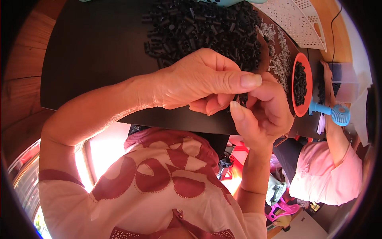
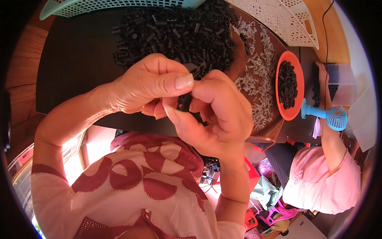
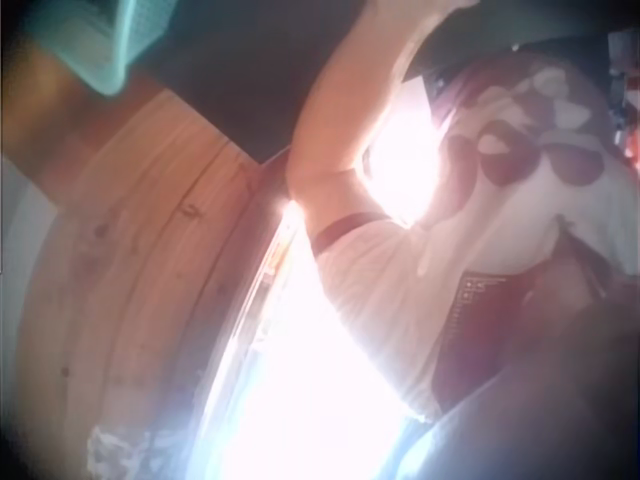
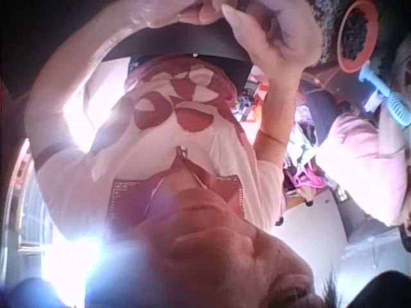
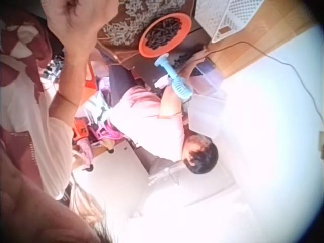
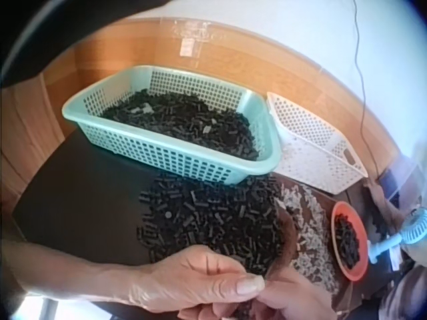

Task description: The person assembles small plastic fasteners by picking up springs and inserting them into plastic clips by hand.

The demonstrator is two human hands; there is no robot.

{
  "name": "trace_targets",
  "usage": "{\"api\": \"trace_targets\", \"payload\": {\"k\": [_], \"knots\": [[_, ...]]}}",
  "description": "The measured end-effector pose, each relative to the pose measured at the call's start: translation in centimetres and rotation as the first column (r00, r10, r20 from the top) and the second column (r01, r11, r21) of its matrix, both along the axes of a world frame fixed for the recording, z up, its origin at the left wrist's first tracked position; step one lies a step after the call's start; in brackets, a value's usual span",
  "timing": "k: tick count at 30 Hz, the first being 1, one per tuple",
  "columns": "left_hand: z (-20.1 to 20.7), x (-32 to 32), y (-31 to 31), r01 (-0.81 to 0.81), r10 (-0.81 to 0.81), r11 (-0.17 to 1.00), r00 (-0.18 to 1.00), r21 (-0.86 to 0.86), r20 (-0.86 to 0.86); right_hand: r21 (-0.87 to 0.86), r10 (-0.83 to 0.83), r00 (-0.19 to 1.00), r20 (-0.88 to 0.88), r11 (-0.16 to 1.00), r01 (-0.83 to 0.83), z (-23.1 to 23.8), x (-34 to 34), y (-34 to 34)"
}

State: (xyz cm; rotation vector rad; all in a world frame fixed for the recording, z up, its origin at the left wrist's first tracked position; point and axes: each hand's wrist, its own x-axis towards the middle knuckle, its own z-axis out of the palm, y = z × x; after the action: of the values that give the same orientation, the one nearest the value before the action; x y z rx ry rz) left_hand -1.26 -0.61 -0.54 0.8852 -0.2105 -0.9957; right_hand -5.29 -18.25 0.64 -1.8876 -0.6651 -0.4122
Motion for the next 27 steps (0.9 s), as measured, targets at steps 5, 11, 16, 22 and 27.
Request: {"api": "trace_targets", "payload": {"k": [5, 11, 16, 22, 27], "knots": [[0.4, 0.0, 0.2, 0.046, -0.047, 0.999, 0.998, 0.023, 0.031, 0.071, -0.009, 0.999, -0.050, 0.997, 0.012, 0.0, -0.5, 0.4], [0.4, -0.1, -0.1, 0.073, -0.076, 0.996, 0.995, 0.052, 0.066, 0.084, -0.027, 0.999, -0.048, 0.996, 0.031, 0.0, -0.6, 0.5], [1.2, 0.0, 0.0, 0.060, -0.063, 0.997, 0.996, 0.053, 0.064, 0.119, -0.021, 0.997, -0.081, 0.992, 0.030, 0.1, -0.9, 0.5], [0.1, 0.3, -0.1, -0.095, 0.095, 0.995, 0.967, -0.012, 0.235, 0.012, -0.298, 0.953, -0.048, 0.954, 0.298, 0.7, -0.9, -6.3], [0.5, 0.7, -0.3, -0.244, 0.232, 0.970, 0.933, 0.007, 0.274, -0.247, -0.674, 0.715, -0.185, 0.736, 0.630, 1.2, 0.4, -15.1]]}}
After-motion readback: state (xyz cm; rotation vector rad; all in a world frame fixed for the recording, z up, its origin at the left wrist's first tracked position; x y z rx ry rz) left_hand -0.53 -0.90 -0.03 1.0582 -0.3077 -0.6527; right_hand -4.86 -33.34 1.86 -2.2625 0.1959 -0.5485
